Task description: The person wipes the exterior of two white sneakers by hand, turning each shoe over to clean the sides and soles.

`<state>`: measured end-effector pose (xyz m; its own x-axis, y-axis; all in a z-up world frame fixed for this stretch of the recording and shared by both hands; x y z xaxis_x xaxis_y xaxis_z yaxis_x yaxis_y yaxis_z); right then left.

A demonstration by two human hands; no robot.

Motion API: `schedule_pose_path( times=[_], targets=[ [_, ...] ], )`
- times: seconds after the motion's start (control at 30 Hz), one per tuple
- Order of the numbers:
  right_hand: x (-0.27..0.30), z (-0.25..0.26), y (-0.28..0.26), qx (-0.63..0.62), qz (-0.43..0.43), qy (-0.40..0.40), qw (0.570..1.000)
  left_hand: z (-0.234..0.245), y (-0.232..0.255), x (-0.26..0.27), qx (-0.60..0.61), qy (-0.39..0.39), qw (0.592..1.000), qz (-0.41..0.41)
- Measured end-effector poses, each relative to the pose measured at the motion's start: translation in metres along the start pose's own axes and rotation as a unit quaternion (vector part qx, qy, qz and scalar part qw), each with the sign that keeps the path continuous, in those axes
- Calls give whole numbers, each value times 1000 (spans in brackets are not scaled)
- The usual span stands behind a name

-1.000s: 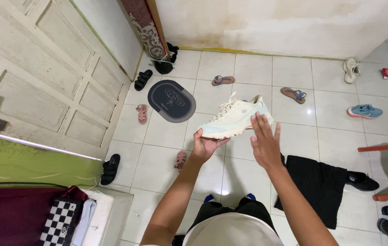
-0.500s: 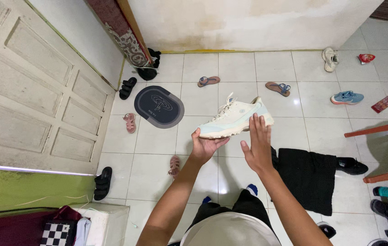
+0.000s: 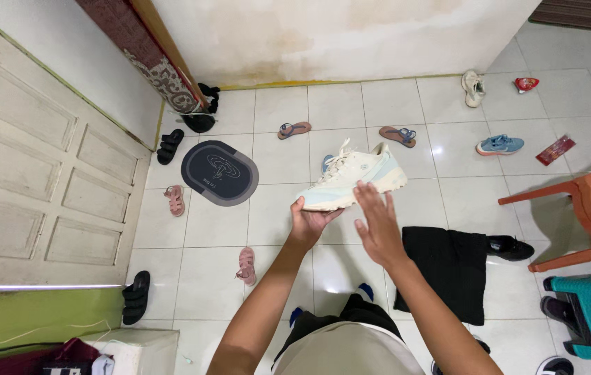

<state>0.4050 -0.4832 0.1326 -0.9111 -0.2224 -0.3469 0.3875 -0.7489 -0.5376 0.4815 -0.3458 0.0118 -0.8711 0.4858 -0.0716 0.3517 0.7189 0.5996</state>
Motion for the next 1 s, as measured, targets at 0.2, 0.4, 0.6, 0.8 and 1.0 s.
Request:
schedule_pose_path(
  times=[0.2,0.4,0.6,0.8,1.0],
  targets=[
    [3,49,110,45,-152,16,987,-17,-9,-24,-30,-24,999,10],
    [10,66,199,-281,-256,28,924,-13,-36,-50,-13,26,998,55],
    [32,42,252,-480,-314,-33,819,-20,-51,-80,-52,100,987,111],
    [39,43,247,-574,-264,7,775,-25,-72,-104,-61,139,983,105],
    [42,28,228,-607,-296,65,734,-57,-114,-122,-137,94,979,116]
  ],
)
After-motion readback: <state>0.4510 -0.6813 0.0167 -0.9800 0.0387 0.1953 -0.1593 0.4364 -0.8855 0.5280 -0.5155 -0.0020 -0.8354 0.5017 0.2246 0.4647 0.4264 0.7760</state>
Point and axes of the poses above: each hand's wrist, its own x-axis away from the middle knuckle, its own z-axis out of the back of the hand, y = z × x, the point moved 9 cm from there along -x, towards the middle knuckle, and after that the axes turned 5 degrees about -y, right-handed, at the moved point
